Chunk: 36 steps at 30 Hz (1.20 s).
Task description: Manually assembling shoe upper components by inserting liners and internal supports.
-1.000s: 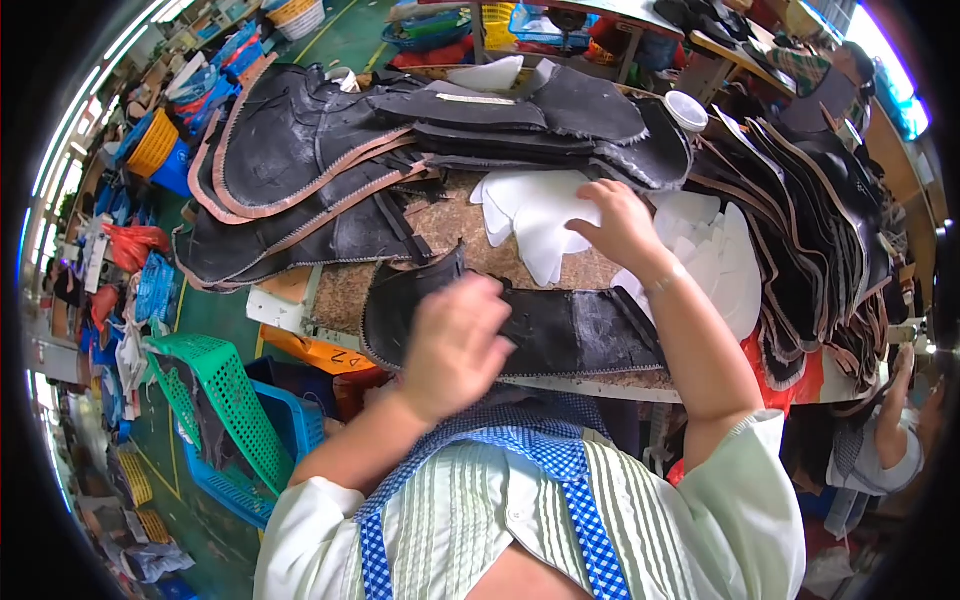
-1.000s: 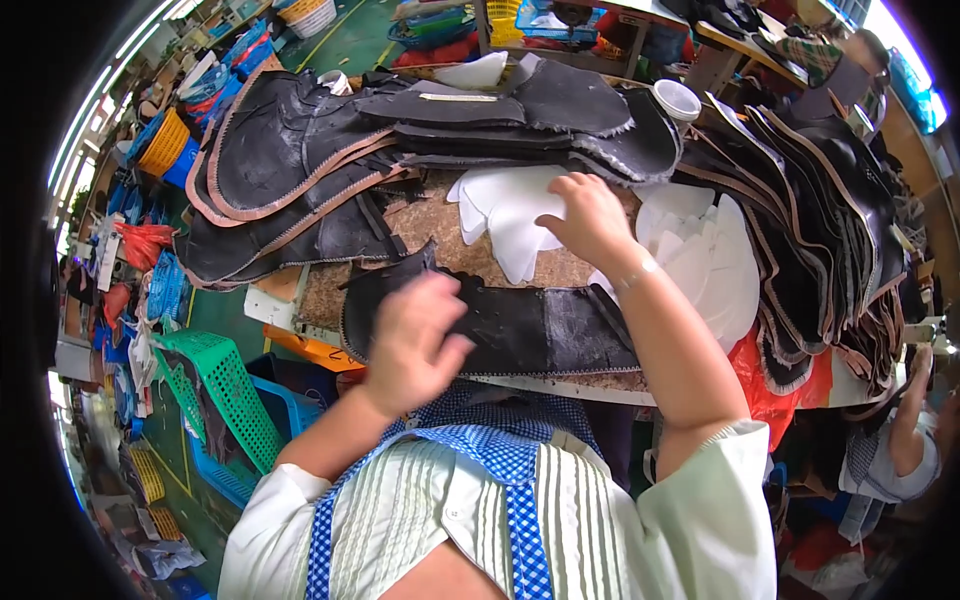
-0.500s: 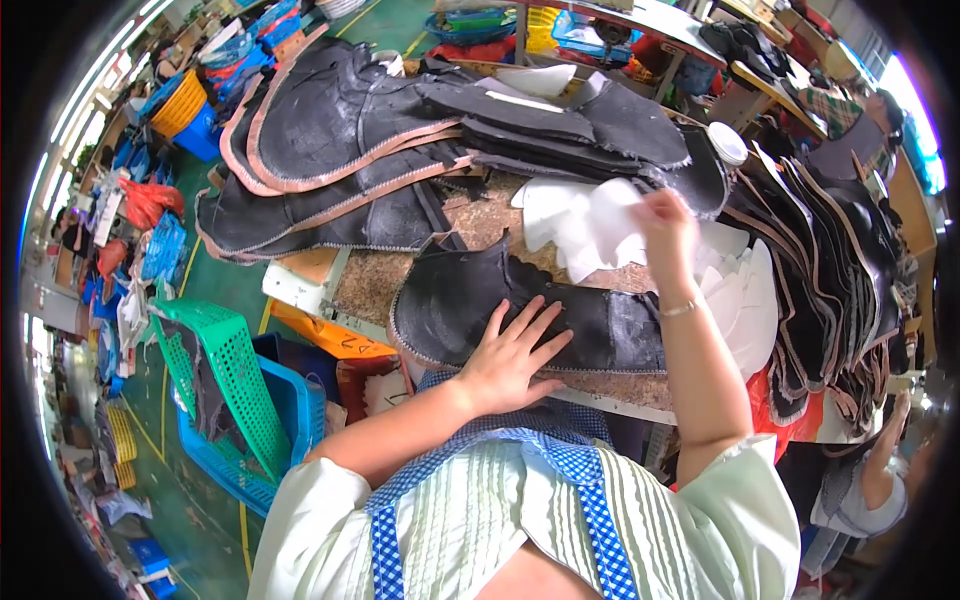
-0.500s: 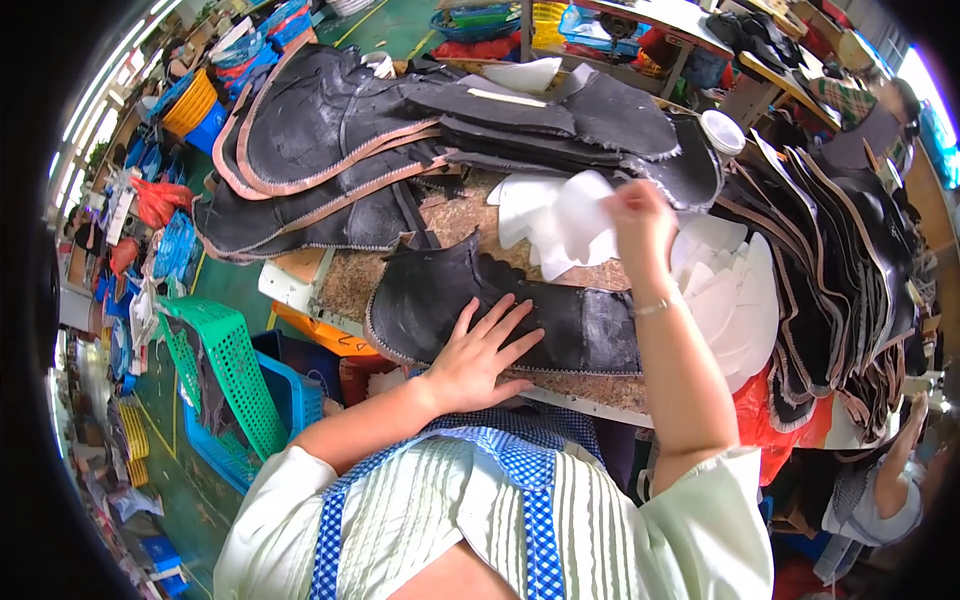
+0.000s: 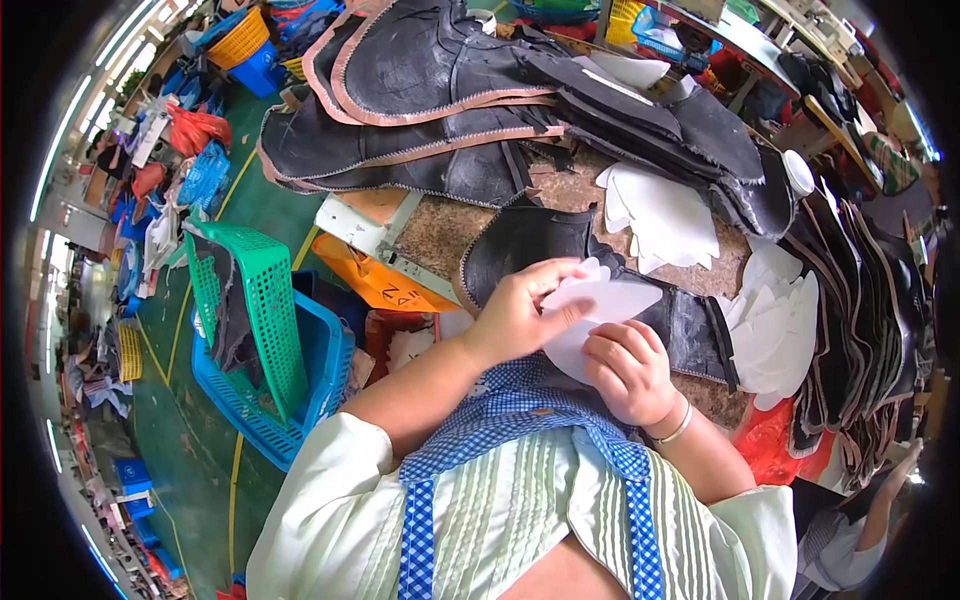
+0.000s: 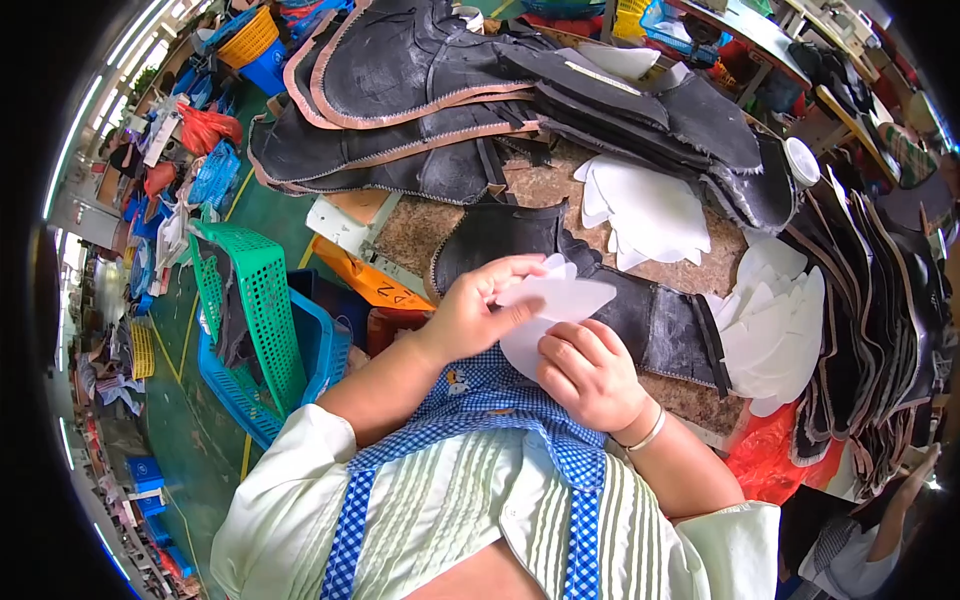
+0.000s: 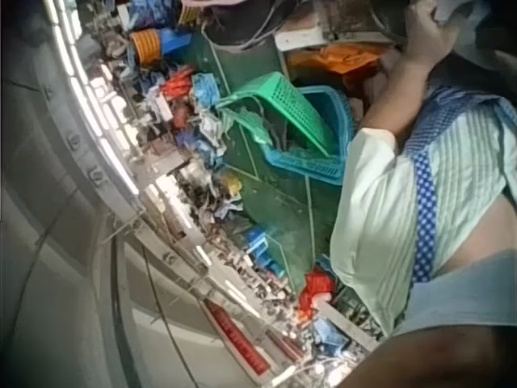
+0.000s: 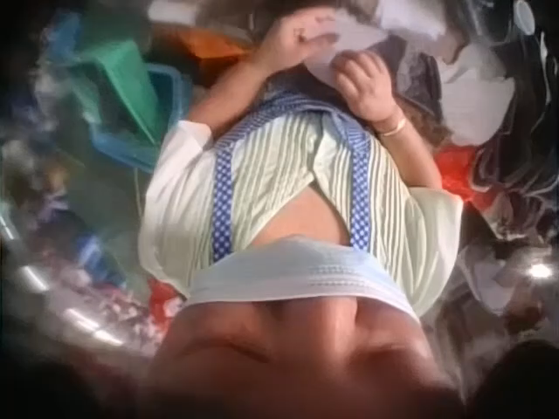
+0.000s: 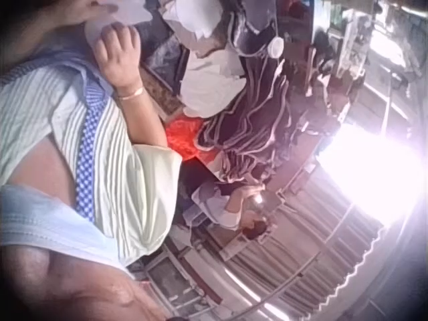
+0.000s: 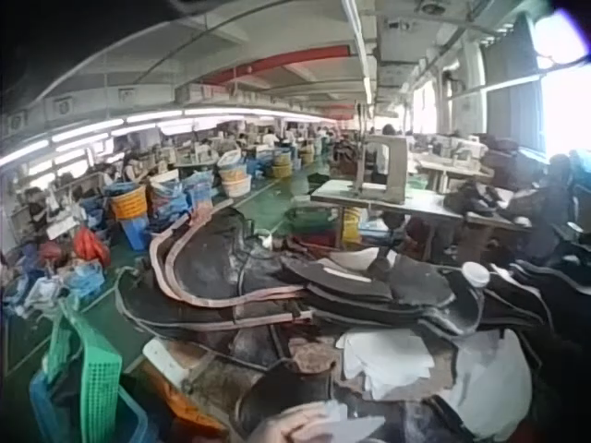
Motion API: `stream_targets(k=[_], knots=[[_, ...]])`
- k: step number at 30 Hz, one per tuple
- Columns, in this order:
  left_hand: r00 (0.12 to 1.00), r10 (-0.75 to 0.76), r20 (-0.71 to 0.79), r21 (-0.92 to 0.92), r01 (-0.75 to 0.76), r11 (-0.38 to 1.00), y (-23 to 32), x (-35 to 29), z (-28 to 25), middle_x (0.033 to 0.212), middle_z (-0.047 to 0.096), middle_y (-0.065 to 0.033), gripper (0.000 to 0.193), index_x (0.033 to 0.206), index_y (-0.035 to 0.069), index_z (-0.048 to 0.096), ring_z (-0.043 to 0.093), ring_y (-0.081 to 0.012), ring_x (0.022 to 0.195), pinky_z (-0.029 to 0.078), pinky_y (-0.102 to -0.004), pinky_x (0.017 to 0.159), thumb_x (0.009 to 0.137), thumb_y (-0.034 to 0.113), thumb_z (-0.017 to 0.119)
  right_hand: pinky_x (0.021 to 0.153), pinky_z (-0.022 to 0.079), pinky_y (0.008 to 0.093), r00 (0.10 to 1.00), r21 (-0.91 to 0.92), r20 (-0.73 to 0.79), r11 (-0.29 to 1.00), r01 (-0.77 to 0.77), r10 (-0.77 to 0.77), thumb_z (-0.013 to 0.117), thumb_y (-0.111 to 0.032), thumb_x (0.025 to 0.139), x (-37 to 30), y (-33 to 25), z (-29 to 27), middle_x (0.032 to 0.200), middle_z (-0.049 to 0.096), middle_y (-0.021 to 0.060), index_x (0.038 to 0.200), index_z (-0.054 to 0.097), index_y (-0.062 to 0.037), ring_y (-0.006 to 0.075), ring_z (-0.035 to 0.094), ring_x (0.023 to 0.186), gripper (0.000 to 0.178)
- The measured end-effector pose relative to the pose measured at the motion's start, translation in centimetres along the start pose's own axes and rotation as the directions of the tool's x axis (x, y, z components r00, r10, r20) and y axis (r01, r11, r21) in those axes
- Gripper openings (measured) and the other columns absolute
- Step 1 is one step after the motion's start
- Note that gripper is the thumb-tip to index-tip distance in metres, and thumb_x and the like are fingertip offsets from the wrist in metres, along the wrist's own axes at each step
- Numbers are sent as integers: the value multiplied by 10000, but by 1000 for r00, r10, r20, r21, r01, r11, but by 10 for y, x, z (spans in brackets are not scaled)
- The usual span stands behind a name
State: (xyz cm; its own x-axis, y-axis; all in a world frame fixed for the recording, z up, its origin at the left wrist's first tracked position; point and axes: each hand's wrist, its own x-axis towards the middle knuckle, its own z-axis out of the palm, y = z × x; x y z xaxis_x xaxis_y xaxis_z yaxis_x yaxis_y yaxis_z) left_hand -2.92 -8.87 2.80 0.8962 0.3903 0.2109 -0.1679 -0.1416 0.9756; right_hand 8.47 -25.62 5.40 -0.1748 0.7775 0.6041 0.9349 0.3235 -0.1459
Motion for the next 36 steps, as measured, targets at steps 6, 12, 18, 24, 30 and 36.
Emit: stream_targets(k=[6,12,18,24,30,36], knots=[[826,465,-319,422,-316,850,23,30,-11,853,667,-79,115,926,7,684,603,-170,704,478,-302,637,901,120,688,706,510,403,942,-99,-242,960,-262,232,666,-43,555,-19,0,-32,871,631,100,754,541,-43,296,635,808,235],[907,62,-417,-314,-207,926,64,57,-43,1044,675,-61,346,1185,5,589,634,-130,934,502,-264,834,869,66,719,705,493,419,801,-481,-564,708,-517,202,611,46,700,-33,49,-56,876,609,144,871,564,-17,339,595,785,188],[924,-41,-381,-236,-54,970,21,11,-17,1015,665,-46,288,1199,3,581,609,-94,892,498,-263,810,951,144,625,820,509,413,736,-169,-72,719,-674,673,765,-159,773,-14,107,-16,982,683,136,1002,662,-49,340,642,892,274],[905,-321,-279,-462,167,871,-16,-68,-12,1065,647,-7,262,1219,17,586,579,-67,931,469,-236,830,988,135,546,624,504,284,773,526,345,573,-629,532,791,-109,785,13,4,34,803,663,90,893,696,-12,169,641,701,173],[876,-124,-466,181,232,956,-36,-41,-69,772,677,-22,206,1019,22,578,641,-94,676,499,-245,605,879,108,702,592,517,316,673,463,345,505,-728,654,788,-136,769,45,23,73,709,676,127,892,678,5,225,666,618,217],[899,-80,-430,531,323,783,-56,-36,-87,689,658,-66,390,1030,43,539,659,-218,622,509,-333,587,742,135,785,587,519,332,638,375,313,526,-764,704,796,-159,745,41,28,106,699,671,113,857,564,-36,242,672,625,285]])
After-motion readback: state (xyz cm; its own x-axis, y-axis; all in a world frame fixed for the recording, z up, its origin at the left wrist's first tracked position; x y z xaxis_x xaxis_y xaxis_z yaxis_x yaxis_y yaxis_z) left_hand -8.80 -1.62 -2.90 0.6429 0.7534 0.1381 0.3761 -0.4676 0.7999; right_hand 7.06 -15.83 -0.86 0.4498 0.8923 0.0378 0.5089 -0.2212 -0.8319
